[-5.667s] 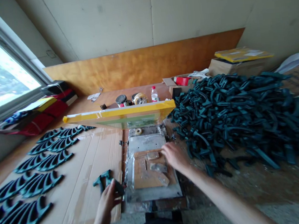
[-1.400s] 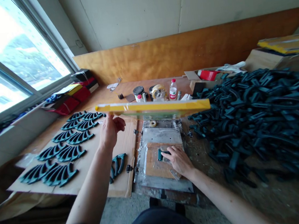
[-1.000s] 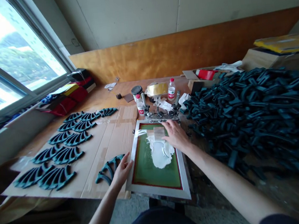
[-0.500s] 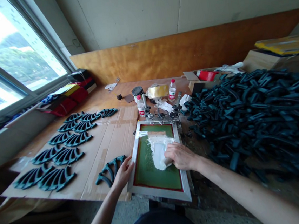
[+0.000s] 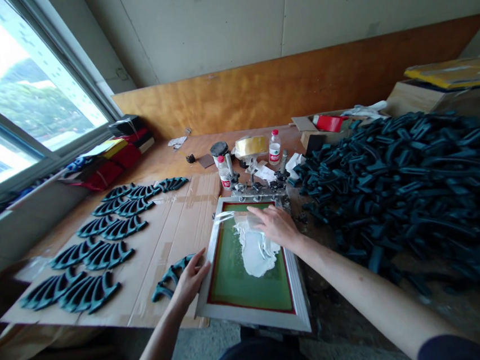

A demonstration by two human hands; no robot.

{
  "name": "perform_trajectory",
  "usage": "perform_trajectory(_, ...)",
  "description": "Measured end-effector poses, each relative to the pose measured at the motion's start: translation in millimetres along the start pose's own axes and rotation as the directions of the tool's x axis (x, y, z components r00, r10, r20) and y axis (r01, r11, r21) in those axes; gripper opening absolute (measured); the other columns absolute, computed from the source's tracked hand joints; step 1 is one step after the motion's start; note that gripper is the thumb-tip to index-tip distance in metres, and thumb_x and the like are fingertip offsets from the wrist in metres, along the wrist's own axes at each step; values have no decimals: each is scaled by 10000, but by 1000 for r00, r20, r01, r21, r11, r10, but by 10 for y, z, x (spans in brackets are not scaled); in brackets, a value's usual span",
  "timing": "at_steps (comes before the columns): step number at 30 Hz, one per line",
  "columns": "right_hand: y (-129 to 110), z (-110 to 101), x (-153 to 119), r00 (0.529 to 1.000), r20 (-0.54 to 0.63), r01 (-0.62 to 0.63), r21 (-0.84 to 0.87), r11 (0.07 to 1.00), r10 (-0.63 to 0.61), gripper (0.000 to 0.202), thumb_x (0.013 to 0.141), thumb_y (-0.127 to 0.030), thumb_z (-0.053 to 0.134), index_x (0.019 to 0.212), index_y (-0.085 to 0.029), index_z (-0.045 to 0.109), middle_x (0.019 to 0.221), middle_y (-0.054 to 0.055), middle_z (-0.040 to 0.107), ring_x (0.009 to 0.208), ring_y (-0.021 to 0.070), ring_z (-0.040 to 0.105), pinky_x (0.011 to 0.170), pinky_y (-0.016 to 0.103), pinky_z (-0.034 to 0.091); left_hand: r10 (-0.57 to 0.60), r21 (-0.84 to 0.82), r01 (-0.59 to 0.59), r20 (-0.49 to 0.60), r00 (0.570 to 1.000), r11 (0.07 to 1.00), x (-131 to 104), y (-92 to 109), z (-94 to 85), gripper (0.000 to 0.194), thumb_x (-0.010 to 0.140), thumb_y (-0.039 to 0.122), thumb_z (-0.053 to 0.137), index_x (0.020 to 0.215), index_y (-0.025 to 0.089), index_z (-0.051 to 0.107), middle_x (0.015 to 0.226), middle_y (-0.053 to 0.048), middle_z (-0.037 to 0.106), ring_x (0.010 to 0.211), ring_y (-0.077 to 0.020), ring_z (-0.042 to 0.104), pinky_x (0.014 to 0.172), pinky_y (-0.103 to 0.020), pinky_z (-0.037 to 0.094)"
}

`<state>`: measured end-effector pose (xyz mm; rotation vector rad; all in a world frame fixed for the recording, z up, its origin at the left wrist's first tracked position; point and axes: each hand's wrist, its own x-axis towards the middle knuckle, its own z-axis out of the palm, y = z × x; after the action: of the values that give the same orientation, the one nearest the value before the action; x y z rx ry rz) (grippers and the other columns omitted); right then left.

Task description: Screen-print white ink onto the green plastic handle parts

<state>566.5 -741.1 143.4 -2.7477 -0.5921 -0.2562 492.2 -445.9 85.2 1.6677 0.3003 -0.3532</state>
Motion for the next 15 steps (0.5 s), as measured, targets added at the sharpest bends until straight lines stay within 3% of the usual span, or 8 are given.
perform_trajectory(3, 238, -196, 236, 991, -82, -114, -77, 990, 108, 517, 859, -370, 621, 1347, -245, 503, 984, 79, 664, 943, 262, 582, 811, 356, 437, 34, -59, -35, -9, 999, 998, -104, 374, -55, 677, 719, 590, 660, 1258, 188, 578, 656, 13, 654, 548, -136, 581, 478, -205, 398)
perform_trajectory(5, 475, -295, 185, 965, -176, -197, -10, 980, 193, 389, 917, -398, 509, 1256, -216, 568, 971, 87, 663, 926, 251, 592, 788, 340, 441, 107, -131, -110, -27, 994, 985, -117, 655, -68, 572, 757, 642, 586, 1069, 171, 675, 658, 5, 648, 528, -120, 554, 474, -203, 384)
perform_trajectory(7, 688, -289, 0, 932, -193, -299, 72, 952, 307, 327, 938, -386, 431, 1114, -188, 623, 940, 92, 665, 871, 236, 603, 756, 330, 445, 227, -218, -240, -84, 970, 946, -67, 961, -40, 551, 799, 660, 513, 967, 164, 684, 697, -11, 658, 531, -113, 545, 477, -207, 386)
perform_trajectory(9, 784, -142, -256, 923, -124, -354, 99, 930, 365, 296, 912, -413, 461, 944, -188, 651, 871, 85, 662, 806, 230, 605, 718, 325, 447, 359, -286, -387, -146, 922, 877, 31, 1289, 20, 491, 819, 615, 521, 965, 169, 664, 787, -33, 679, 612, -128, 586, 512, -212, 420)
perform_trajectory(12, 660, 262, -620, 960, 18, -279, 72, 958, 278, 275, 838, -463, 591, 757, -203, 627, 796, 60, 637, 784, 226, 593, 715, 318, 442, 470, -330, -493, -154, 869, 805, 189, 1725, 134, 453, 842, 588, 507, 943, 165, 637, 841, -60, 690, 761, -159, 632, 569, -225, 462)
perform_trajectory(15, 386, 598, -794, 970, 125, -208, -16, 978, 208, 180, 827, -347, 634, 751, -191, 586, 862, 70, 628, 859, 231, 582, 749, 314, 422, 485, -340, -544, -246, 839, 767, 241, 1820, 286, 470, 856, 613, 464, 961, 176, 601, 862, -60, 693, 806, -160, 642, 601, -228, 481)
